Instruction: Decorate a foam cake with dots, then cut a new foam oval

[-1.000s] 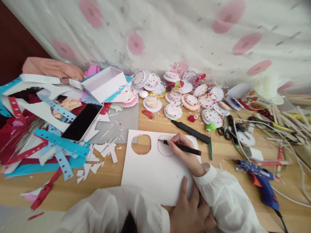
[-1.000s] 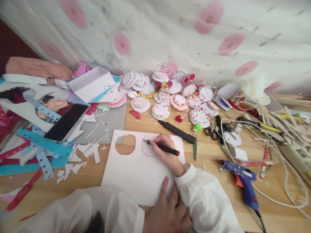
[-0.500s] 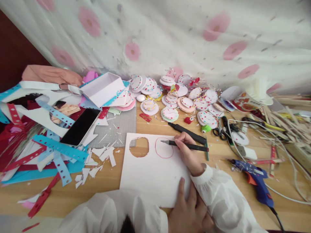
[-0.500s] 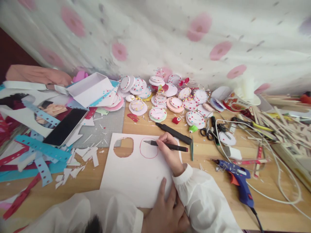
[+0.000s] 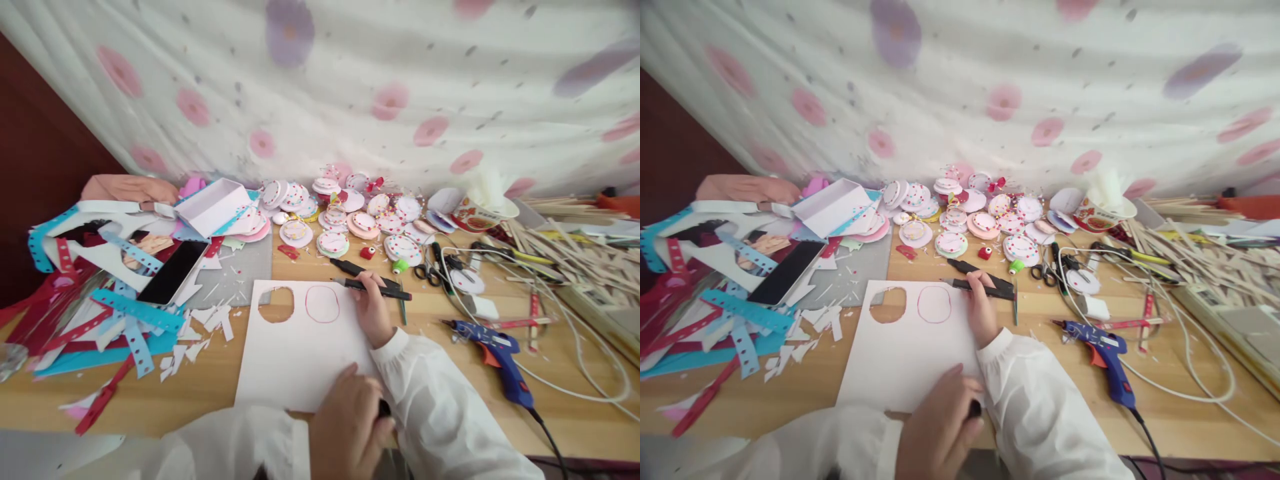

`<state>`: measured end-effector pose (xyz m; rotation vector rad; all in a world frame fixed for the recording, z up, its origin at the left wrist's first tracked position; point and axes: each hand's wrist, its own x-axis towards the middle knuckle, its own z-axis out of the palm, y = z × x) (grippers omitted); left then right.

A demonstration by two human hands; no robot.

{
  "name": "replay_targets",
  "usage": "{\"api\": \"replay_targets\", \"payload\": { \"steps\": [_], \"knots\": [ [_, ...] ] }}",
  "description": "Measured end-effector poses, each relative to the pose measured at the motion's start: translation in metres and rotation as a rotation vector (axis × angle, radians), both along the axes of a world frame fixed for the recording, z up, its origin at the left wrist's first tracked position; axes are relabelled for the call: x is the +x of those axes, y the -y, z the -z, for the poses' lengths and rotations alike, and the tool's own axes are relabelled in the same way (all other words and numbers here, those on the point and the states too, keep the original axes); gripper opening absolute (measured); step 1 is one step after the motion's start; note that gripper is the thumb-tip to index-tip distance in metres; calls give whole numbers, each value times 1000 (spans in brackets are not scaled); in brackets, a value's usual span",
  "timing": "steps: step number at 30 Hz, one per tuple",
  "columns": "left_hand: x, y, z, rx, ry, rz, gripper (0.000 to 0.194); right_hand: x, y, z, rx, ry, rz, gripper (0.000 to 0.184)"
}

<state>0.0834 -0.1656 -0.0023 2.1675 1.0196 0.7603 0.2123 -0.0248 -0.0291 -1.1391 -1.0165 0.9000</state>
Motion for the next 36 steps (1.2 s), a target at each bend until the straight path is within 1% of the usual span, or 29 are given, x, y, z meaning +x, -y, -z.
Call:
{"api": "replay_targets", "payload": {
  "steps": [1, 2, 3, 4, 6, 9, 11, 15, 19, 21, 23, 25, 28, 30, 33, 36],
  "knots": [
    [-7, -5, -6, -129, 7, -86, 30, 0, 1, -1, 3, -32, 2, 32],
    [-16, -12, -13, -257, 3, -124, 27, 0, 2, -2, 0, -68, -2, 33],
    [-25, -20, -20, -369, 15, -125, 26, -1, 4, -4, -5, -100, -14, 33],
    [-34, -29, -26, -425, 35, -157, 25, -2, 7, -6, -8, -122, -33, 33],
    [-49, -46, -36, -414, 96, -213, 23, -5, 13, -12, -10, -173, -104, 31],
    [-61, -61, -42, -385, 127, -243, 21, -11, 24, -21, -6, -284, -259, 25],
    [-62, -63, -43, -388, 124, -230, 21, -15, 30, -26, -10, -352, -339, 23],
    [-57, -60, -41, -384, 103, -214, 21, -20, 36, -32, -24, -433, -419, 21],
    [-55, -58, -41, -350, 21, -176, 23, -22, 42, -32, -57, -414, -485, 20],
    [-55, -56, -43, -307, -30, -140, 24, -24, 48, -30, -13, -401, -498, 20],
    [-56, -53, -46, -215, -86, -90, 26, -28, 54, -28, 60, -398, -483, 22],
    [-56, -51, -50, -42, -161, -64, 29, -34, 61, -28, 86, -413, -462, 27],
    [-53, -53, -56, 282, -290, -70, 33, -42, 68, -31, 48, -512, -424, 31],
    [-51, -56, -58, 436, -358, -56, 35, -45, 71, -33, 25, -585, -388, 32],
    [-47, -58, -59, 557, -396, -24, 33, -47, 74, -35, 8, -654, -366, 31],
    [-43, -55, -59, 580, -394, -29, 32, -46, 76, -35, 14, -682, -374, 31]
  ]
}}
